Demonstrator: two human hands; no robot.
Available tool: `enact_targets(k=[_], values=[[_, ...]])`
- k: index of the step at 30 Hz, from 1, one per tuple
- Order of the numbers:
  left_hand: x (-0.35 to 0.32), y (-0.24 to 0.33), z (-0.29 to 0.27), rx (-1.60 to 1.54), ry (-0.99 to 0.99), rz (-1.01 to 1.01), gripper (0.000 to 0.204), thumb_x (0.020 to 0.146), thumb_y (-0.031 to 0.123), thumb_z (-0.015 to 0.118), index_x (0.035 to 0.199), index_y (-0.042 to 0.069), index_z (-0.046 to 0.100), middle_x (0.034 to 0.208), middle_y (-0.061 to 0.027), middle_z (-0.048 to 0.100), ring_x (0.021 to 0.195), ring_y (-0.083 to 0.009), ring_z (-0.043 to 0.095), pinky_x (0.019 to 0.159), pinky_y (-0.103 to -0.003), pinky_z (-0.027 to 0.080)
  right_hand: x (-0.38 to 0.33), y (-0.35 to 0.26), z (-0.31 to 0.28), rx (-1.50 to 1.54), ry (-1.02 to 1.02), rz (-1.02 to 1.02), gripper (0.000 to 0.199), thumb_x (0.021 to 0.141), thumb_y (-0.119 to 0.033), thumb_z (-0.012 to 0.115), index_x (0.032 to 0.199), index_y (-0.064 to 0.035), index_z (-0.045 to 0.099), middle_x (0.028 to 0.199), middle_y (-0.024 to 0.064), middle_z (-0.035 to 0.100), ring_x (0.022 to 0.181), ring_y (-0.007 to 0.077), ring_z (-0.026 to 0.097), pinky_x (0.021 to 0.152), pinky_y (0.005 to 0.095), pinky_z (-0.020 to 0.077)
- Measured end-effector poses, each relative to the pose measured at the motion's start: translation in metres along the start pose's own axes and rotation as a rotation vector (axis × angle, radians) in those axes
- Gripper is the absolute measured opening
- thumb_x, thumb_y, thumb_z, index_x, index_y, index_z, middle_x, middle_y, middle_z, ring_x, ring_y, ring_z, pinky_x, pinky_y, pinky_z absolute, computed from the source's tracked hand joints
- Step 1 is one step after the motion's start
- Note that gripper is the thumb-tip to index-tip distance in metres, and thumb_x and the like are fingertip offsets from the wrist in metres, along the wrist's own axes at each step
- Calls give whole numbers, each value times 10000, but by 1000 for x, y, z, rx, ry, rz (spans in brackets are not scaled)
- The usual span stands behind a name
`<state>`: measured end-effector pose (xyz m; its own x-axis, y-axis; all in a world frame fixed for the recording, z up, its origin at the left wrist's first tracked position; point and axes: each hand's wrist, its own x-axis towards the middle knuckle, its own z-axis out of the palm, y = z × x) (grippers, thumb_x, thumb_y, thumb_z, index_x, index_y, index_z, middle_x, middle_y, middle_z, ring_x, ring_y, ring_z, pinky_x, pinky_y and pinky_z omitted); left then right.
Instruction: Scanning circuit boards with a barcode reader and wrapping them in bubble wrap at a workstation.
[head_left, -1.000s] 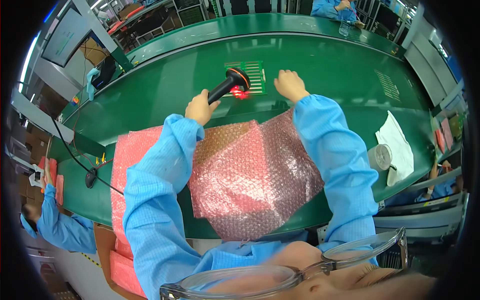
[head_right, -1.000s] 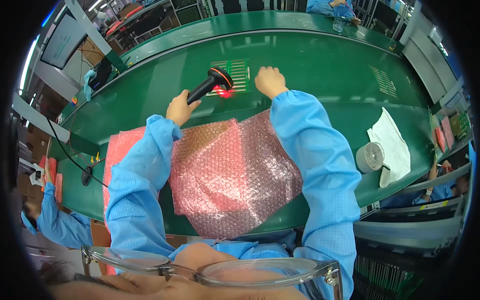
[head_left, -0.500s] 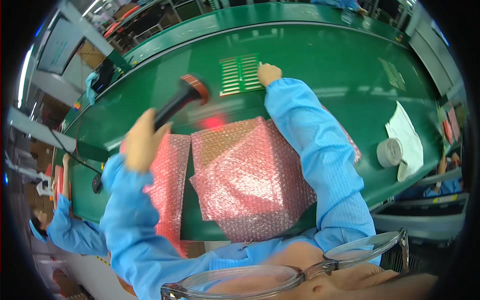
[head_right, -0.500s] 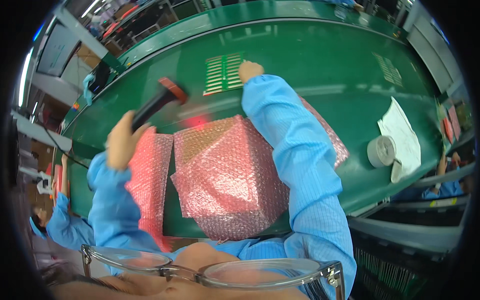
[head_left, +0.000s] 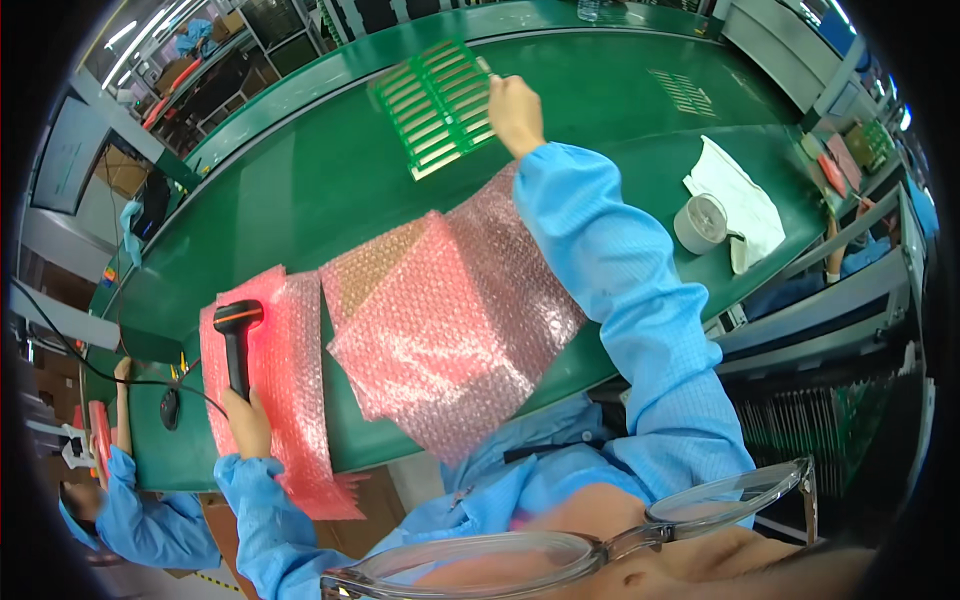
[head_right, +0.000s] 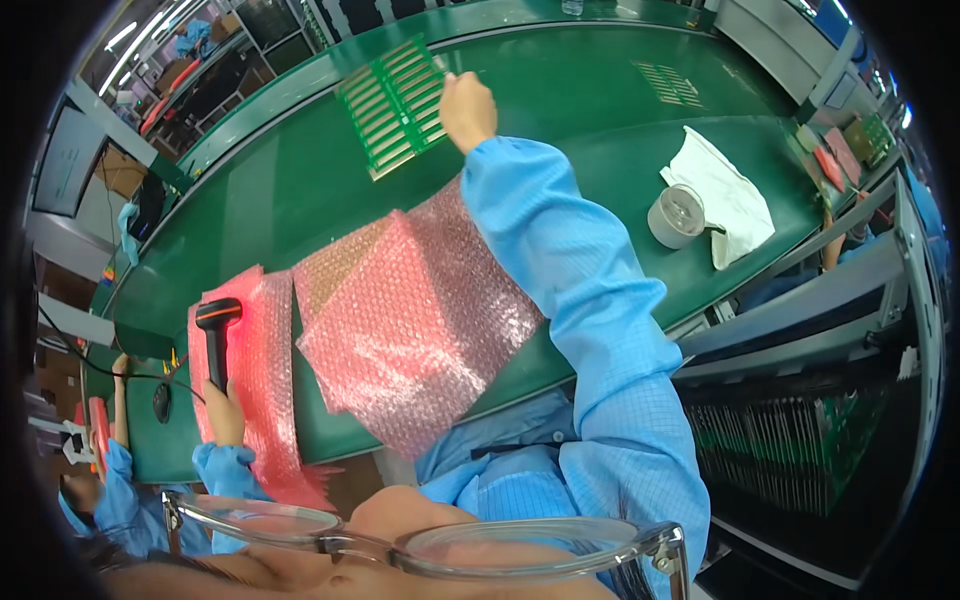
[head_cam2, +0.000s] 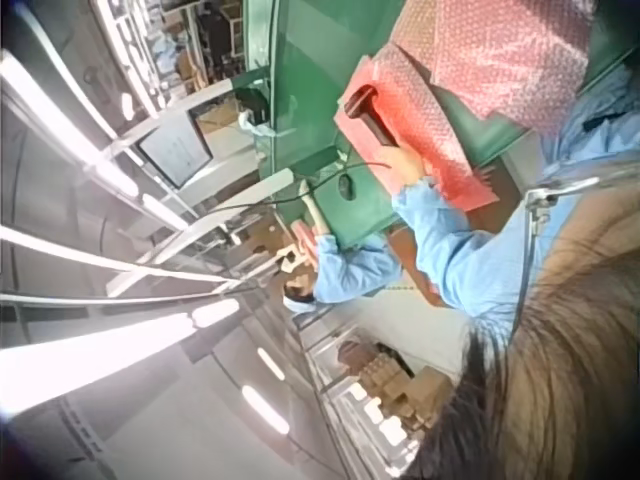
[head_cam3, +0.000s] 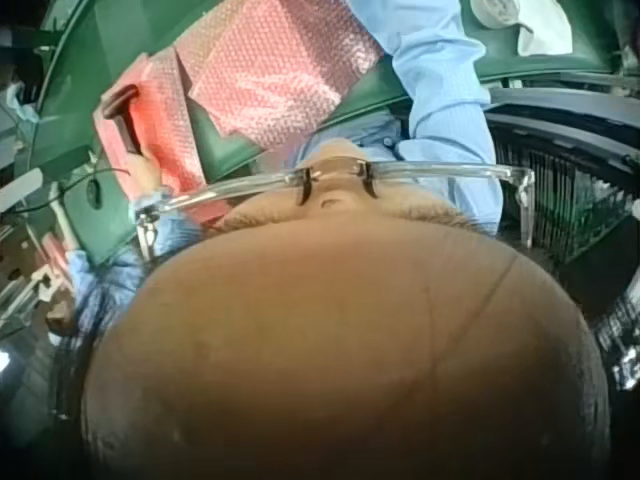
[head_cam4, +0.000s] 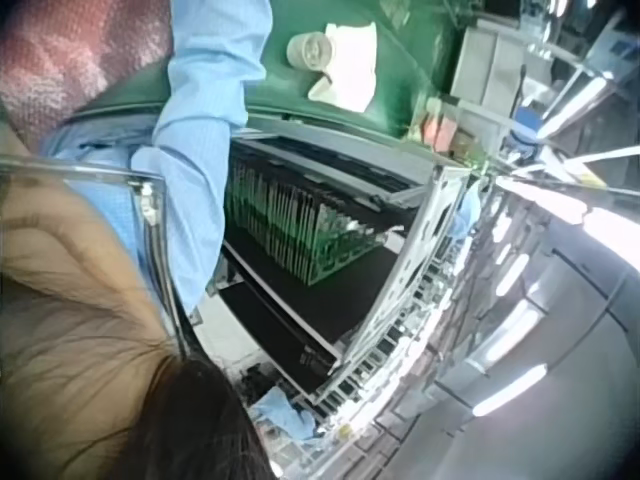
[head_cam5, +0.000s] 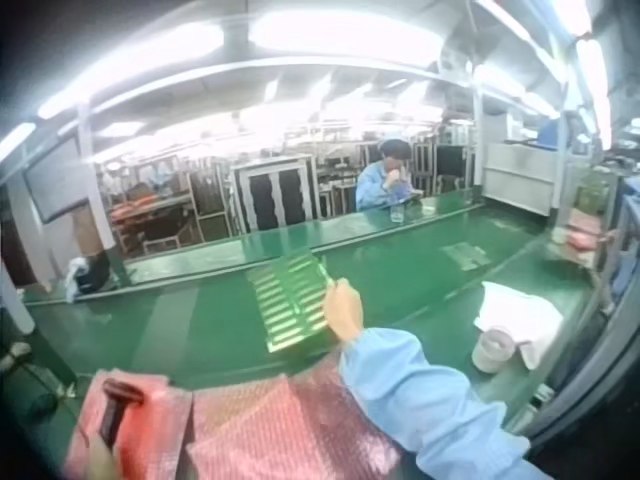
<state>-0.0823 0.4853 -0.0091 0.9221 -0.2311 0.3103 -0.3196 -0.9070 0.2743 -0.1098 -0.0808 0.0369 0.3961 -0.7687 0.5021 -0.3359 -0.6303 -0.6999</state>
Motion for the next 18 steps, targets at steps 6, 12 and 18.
enact_targets(k=[6, 12, 18], values=[[1, -22, 5, 193, -19, 83, 324, 853, 252, 559, 880, -56, 462, 875, -280, 527, 841, -448, 491, 733, -495, 382, -44, 17, -74, 617, -136, 228, 332, 889, -301, 508, 770, -10, 613, 667, 37, 578, 565, 123, 548, 507, 277, 429], [-73, 163, -24, -88, 142, 612, 516, 747, 190, 621, 1189, -26, 465, 1160, -230, 500, 1087, -410, 457, 959, -467, 343, -99, 11, -129, 988, -277, 449, 248, 891, -272, 528, 867, -45, 625, 716, -2, 571, 566, 79, 491, 512, 233, 393], [-143, 231, 8, -197, -138, 1000, 524, 678, 230, 683, 1108, -20, 519, 1130, -172, 524, 1060, -354, 489, 926, -443, 383, -139, 10, -155, 1034, -368, 486, 225, 904, -216, 515, 910, -14, 616, 762, 0, 577, 658, 69, 508, 571, 222, 397]])
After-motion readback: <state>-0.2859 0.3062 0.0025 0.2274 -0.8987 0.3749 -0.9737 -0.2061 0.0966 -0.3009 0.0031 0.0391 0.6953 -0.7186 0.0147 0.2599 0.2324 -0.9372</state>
